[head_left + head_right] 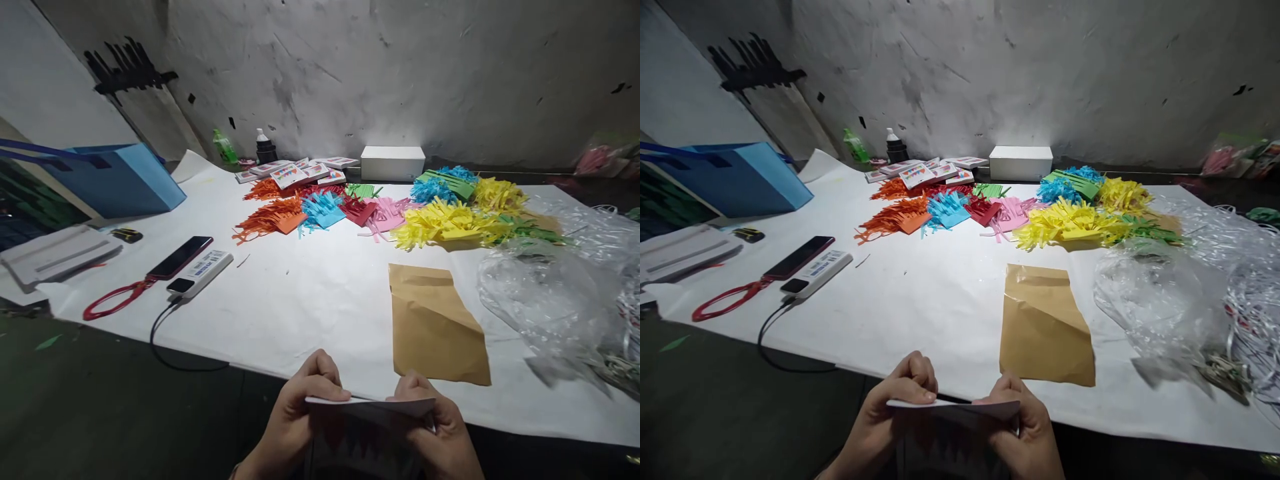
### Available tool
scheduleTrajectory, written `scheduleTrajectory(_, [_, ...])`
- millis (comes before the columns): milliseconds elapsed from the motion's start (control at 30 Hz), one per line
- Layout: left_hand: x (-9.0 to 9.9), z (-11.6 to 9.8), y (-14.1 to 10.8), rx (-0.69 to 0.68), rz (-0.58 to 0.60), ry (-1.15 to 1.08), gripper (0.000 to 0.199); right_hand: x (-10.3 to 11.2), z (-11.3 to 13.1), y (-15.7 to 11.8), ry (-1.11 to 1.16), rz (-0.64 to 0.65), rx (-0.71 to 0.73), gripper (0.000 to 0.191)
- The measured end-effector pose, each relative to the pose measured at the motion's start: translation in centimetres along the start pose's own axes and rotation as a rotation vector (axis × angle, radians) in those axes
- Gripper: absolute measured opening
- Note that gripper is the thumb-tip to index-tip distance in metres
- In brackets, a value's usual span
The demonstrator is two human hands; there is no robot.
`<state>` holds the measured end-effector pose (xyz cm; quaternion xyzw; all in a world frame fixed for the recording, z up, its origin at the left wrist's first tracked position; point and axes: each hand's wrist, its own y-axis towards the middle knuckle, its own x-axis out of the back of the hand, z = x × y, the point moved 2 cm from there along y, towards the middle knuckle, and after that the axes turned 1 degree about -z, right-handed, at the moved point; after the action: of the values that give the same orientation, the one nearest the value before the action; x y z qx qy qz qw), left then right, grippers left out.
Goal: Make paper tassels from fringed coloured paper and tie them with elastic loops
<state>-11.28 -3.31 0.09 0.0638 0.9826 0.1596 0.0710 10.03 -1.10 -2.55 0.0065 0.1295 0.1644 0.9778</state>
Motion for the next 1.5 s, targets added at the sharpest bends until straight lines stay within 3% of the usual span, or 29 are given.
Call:
scheduleTrajectory(100, [-0.1,-0.2,0.1,-0.113,0.04,0.052,0.012,0.6,-0.8,0.2,0.14,-0.054,0.07,0.024])
scheduleTrajectory(200, [0.2,-0.3,0.0,-0.118,0.053,0.068,0.016,0.7,-0.7,0.1,0.112,-0.024,0.11,0.028])
scheduleTrajectory(300, [0.4,-0.8,-0.1,-0.034,0.061,0.048,0.015,0.6,0.8,0.4,-0.085,0.011,0.303,0.009])
scheduleTrajectory(433, [0.0,-1.8,0.0,0.049,0.113,0.114,0.015,0.8,3.0,1.0,-0.355,0.04,0.683,0.013])
scheduleTrajectory(567, [-0.4,-2.1,0.4,0.045,0.037,0.243,0.022,1.5,3.5,0.8,-0.912,0.119,1.101,0.018])
scheduleTrajectory(700, [-0.7,-1.9,0.7,-0.024,0.058,0.309,0.024,2.4,3.2,0.6,-1.218,0.185,1.21,0.029])
scheduleTrajectory(900, [-0.6,-1.7,0.6,-0.046,-0.012,0.367,0.02,1.9,3.7,1.3,-1.109,0.229,1.134,0.029])
scheduleTrajectory(1033, [-0.5,-1.8,0.6,-0.071,0.013,0.371,0.018,1.5,4.3,1.8,-0.786,0.214,0.771,0.025])
scheduleTrajectory(1100, [-0.5,-1.9,0.5,-0.068,0.029,0.358,0.019,1.3,4.7,2.0,-0.751,0.219,0.674,0.028])
scheduleTrajectory(1233, [-0.7,-1.6,-0.1,0.038,0.08,0.316,0.028,0.2,6.5,2.1,-1.059,0.286,0.819,0.028])
scheduleTrajectory(1300, [-1.0,-1.1,-0.7,0.098,0.054,0.284,0.044,-0.5,7.5,2.3,-1.066,0.402,0.79,0.028])
scheduleTrajectory(1400, [-1.9,-0.3,-1.2,0.105,-0.052,0.28,0.072,-1.1,8.7,2.9,-0.907,0.588,0.466,0.026])
scheduleTrajectory(1500, [-2.9,0.1,-1.4,0.123,-0.094,0.277,0.069,-0.8,9.4,3.6,-0.862,0.648,0.249,0.029])
